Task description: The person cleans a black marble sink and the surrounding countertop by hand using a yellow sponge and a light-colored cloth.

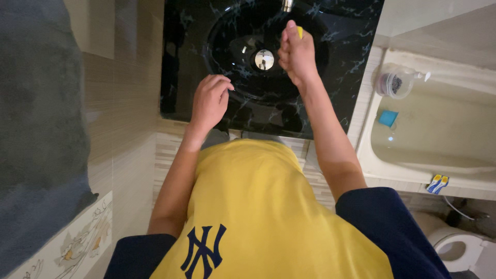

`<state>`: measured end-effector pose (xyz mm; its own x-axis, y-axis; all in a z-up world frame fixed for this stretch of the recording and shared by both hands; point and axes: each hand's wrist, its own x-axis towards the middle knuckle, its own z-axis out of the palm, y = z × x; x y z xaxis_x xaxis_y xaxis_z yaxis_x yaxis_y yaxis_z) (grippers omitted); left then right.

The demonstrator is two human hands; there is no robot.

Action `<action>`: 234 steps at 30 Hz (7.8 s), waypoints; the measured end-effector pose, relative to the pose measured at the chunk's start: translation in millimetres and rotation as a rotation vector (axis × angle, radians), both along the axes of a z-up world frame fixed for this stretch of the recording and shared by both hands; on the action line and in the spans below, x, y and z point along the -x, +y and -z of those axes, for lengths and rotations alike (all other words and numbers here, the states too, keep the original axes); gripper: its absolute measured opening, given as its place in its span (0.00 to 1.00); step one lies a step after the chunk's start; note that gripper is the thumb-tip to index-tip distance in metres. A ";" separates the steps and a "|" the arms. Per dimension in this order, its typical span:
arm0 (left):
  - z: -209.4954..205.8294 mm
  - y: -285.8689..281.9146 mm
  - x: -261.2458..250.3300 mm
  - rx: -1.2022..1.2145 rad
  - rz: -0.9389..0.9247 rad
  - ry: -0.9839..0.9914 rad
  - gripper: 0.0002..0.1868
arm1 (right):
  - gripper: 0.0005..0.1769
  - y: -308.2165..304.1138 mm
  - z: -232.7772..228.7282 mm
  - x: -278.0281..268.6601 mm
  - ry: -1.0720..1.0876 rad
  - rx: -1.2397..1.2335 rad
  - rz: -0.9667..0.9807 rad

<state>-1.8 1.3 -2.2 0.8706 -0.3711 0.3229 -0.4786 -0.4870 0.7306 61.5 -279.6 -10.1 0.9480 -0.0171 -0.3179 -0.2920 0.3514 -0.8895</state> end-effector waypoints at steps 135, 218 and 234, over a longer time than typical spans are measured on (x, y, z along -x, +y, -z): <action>37.8 34.9 -11.6 -0.755 -0.231 0.298 0.58 | 0.24 56.1 75.6 77.9 -0.134 0.562 -0.298; 76.4 -3.3 120.6 -0.463 -0.333 0.227 0.58 | 0.19 113.1 13.3 76.5 -0.692 1.014 -0.608; 162.3 -65.1 104.5 0.488 -1.156 0.488 0.51 | 0.19 100.7 27.0 75.4 -0.763 0.941 -0.729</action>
<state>-106.3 -63.8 -164.5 0.6671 0.7118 -0.2197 0.3832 -0.0750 0.9206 -14.0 -178.9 -37.2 0.7676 0.6286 0.1250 0.5043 -0.4720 -0.7231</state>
